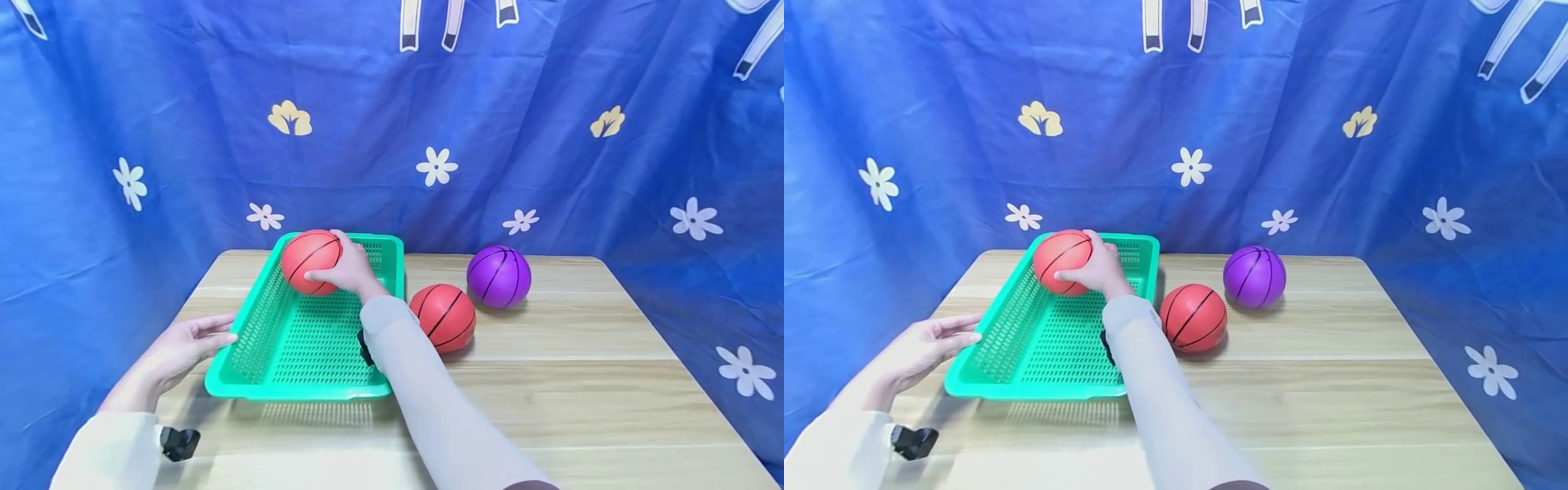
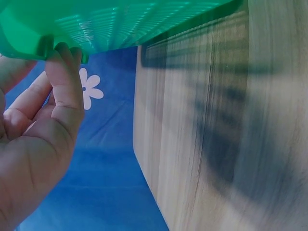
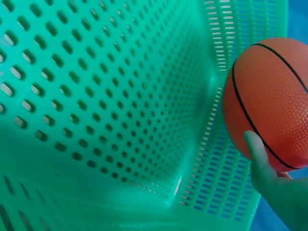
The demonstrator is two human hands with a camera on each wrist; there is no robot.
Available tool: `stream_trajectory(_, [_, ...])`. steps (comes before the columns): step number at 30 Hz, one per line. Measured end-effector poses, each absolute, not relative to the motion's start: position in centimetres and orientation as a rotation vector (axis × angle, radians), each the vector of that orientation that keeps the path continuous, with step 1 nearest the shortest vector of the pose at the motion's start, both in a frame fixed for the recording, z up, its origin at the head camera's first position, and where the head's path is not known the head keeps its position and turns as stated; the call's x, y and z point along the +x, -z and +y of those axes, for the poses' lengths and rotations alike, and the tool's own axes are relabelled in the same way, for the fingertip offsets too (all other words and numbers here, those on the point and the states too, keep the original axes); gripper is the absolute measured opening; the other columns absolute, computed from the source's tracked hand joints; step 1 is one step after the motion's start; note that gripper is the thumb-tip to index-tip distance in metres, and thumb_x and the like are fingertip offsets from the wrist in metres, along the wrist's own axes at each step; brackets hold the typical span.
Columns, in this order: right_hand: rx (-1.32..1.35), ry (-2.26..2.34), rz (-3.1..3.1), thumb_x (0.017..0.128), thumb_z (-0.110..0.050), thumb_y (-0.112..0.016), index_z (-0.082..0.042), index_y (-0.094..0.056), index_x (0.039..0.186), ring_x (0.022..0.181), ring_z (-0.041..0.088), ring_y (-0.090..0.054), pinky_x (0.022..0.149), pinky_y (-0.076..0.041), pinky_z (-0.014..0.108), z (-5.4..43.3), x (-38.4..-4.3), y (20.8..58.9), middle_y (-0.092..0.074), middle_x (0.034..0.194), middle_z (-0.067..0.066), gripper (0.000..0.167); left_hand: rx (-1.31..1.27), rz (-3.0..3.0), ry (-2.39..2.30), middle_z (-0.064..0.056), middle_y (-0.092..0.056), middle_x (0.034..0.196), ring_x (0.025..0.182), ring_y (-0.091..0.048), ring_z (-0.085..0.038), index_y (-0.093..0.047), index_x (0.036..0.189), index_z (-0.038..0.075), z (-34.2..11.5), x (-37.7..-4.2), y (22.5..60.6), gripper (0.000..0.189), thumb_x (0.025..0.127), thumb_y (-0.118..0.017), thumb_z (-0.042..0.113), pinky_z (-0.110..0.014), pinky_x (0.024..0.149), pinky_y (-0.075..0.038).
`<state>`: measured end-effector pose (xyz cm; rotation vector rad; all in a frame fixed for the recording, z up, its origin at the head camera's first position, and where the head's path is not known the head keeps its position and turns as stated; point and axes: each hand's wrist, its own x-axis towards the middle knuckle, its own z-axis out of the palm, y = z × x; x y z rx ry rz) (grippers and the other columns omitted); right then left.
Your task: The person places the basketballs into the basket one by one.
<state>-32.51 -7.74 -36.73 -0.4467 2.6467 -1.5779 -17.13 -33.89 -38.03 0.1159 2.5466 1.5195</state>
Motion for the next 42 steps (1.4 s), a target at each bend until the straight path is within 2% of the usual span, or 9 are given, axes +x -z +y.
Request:
stream_trajectory(9, [-0.428, 1.408, 2.696, 0.067, -0.039, -0.087, -0.037, -0.036, 0.143, 0.112, 0.026, -0.046, 0.073, -0.055, 0.038, -8.4, -32.4, 37.5, -0.042, 0.130, 0.006, 0.092, 0.131, 2.530, -1.555, -0.031, -0.043, 0.136, 0.098, -0.054, 0.006, -0.031, 0.142, -0.013, -33.9, -17.3, 38.1, 0.062, 0.097, -0.058, 0.022, -0.016, 0.084, -0.049])
stream_trajectory(17, [-0.395, 1.292, 2.728, 0.068, -0.039, -0.086, -0.036, -0.034, 0.145, 0.114, 0.026, -0.045, 0.073, -0.056, 0.038, -8.7, -32.2, 37.9, -0.043, 0.131, 0.006, 0.093, 0.149, 2.492, -1.625, -0.026, -0.051, 0.129, 0.098, -0.058, 0.000, -0.032, 0.140, -0.015, -34.0, -17.4, 38.6, 0.061, 0.097, -0.058, 0.019, -0.018, 0.084, -0.050])
stream_trajectory(23, [-0.369, 1.313, 2.704, 0.068, -0.042, -0.086, -0.035, -0.029, 0.149, 0.119, 0.028, -0.043, 0.079, -0.055, 0.041, -8.6, -32.1, 37.8, -0.038, 0.138, 0.008, 0.100, 0.152, 2.500, -1.626, -0.024, -0.053, 0.127, 0.098, -0.059, -0.001, -0.032, 0.140, -0.015, -34.0, -17.3, 38.6, 0.060, 0.097, -0.058, 0.018, -0.018, 0.083, -0.050])
stream_trajectory(29, [-0.367, 1.325, 2.679, 0.069, -0.044, -0.085, -0.033, -0.023, 0.151, 0.124, 0.029, -0.041, 0.087, -0.051, 0.046, -8.1, -31.9, 36.9, -0.033, 0.144, 0.011, 0.103, 0.151, 2.530, -1.582, -0.028, -0.049, 0.131, 0.098, -0.057, 0.003, -0.032, 0.141, -0.014, -34.0, -17.3, 38.3, 0.062, 0.097, -0.058, 0.021, -0.017, 0.083, -0.050])
stream_trajectory(36, [-0.416, 1.336, 2.681, 0.072, -0.045, -0.082, -0.029, -0.030, 0.149, 0.128, 0.024, -0.037, 0.090, -0.051, 0.044, -7.0, -31.9, 35.0, -0.038, 0.144, 0.006, 0.094, 0.125, 2.525, -1.563, -0.011, -0.055, 0.128, 0.098, -0.056, 0.005, -0.031, 0.142, -0.012, -34.4, -17.4, 38.4, 0.066, 0.096, -0.060, 0.025, -0.017, 0.083, -0.050])
stream_trajectory(42, [-0.554, 1.346, 2.670, 0.078, -0.043, -0.077, -0.020, -0.035, 0.147, 0.128, 0.020, -0.040, 0.094, -0.049, 0.040, -5.3, -31.8, 32.6, -0.042, 0.143, 0.003, 0.084, 0.141, 2.523, -1.559, -0.003, -0.057, 0.124, 0.098, -0.056, 0.005, -0.031, 0.142, -0.013, -34.5, -17.8, 38.7, 0.066, 0.095, -0.061, 0.024, -0.016, 0.083, -0.050])
